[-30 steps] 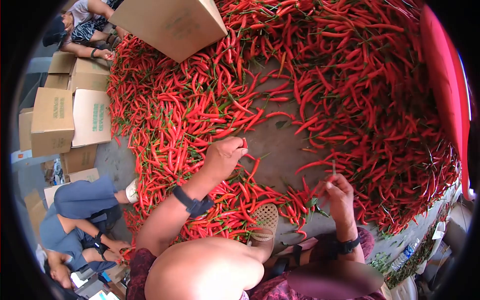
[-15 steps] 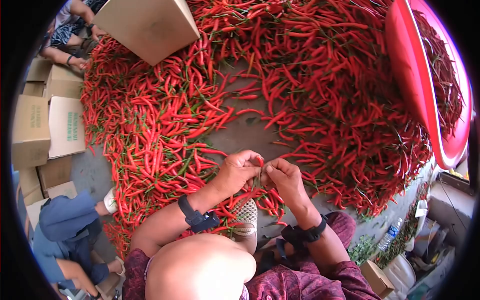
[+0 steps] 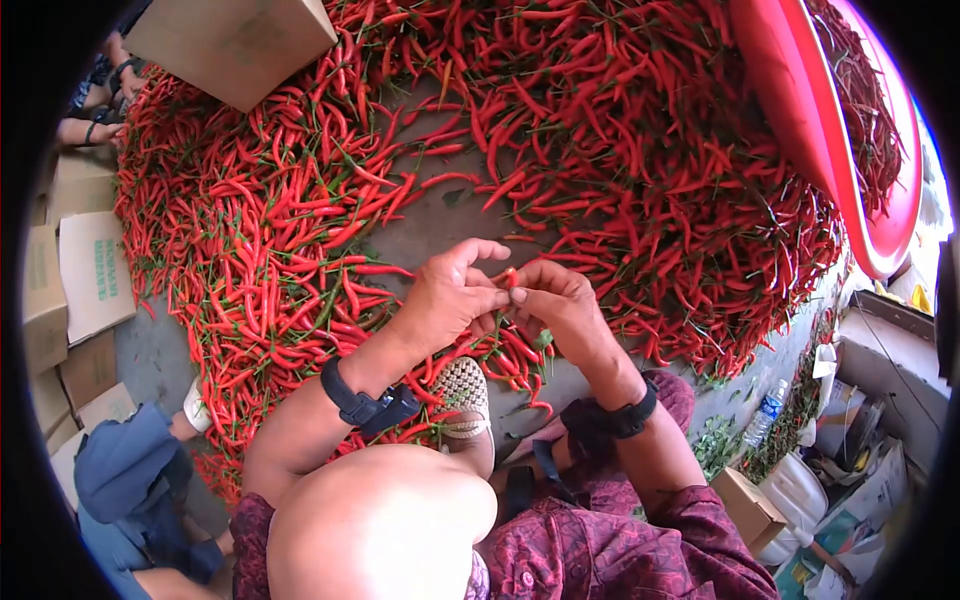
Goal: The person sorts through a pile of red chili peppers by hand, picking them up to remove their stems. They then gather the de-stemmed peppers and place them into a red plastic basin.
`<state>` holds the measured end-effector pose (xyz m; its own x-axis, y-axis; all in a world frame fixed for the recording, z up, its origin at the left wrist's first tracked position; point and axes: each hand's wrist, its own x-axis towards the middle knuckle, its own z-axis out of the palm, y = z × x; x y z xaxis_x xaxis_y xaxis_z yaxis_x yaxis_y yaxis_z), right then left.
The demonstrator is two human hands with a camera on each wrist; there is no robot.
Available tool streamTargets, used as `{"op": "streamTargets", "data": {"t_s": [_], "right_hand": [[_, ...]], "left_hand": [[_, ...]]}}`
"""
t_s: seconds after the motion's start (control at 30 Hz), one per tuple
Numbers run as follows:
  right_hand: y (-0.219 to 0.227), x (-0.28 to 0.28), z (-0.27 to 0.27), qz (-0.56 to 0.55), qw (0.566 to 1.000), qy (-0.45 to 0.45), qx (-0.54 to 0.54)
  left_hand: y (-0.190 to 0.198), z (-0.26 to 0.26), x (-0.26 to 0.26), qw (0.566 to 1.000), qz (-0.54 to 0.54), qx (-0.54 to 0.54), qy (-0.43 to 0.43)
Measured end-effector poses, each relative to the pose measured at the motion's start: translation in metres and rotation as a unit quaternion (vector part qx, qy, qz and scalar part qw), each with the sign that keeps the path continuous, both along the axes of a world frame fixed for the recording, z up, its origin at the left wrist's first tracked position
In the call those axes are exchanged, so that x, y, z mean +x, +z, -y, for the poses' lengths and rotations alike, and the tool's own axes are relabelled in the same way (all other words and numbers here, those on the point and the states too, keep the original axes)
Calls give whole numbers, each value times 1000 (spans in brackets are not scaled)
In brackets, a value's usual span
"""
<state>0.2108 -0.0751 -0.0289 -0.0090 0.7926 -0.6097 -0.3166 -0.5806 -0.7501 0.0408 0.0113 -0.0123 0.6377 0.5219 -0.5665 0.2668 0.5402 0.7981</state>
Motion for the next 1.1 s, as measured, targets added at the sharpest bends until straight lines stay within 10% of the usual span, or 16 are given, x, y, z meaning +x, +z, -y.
{"op": "streamTargets", "data": {"t_s": [0.13,0.2,0.33,0.4,0.47,0.53,0.6,0.67,0.7,0.73,0.8,0.87,0.93,1.0,1.1], "right_hand": [[56,35,4,-20,997,-69,39],[113,66,7,24,983,-133,126],[231,179,31,184,914,-211,294],[267,248,30,456,811,-220,293],[286,316,28,750,621,-105,202],[281,314,30,848,498,-24,178],[244,261,45,782,587,-64,198],[196,196,57,502,841,-121,160],[168,164,64,408,903,-91,101],[146,135,63,466,882,69,36],[64,99,102,268,959,25,-90],[25,83,117,263,940,83,-203],[-38,42,154,441,877,166,-92],[-44,18,122,202,976,6,-86],[-45,9,77,135,988,37,67]], "left_hand": [[9,8,15,984,-43,167,-36],[-12,16,9,895,-131,411,-111],[-63,44,-9,794,-207,481,-308],[-83,58,-15,767,-221,502,-334],[-87,62,-15,749,-247,518,-332],[-87,60,-14,741,-250,534,-323],[-86,60,-16,748,-236,539,-307],[-79,55,-16,794,-187,511,-270],[-74,50,-13,801,-199,499,-264],[-73,48,-10,806,-209,489,-258],[-74,45,-4,807,-150,504,-268],[-72,48,9,794,-128,512,-302],[-69,61,19,795,-34,536,-281],[-67,68,20,788,-18,542,-293],[-76,78,11,723,3,580,-376]]}}
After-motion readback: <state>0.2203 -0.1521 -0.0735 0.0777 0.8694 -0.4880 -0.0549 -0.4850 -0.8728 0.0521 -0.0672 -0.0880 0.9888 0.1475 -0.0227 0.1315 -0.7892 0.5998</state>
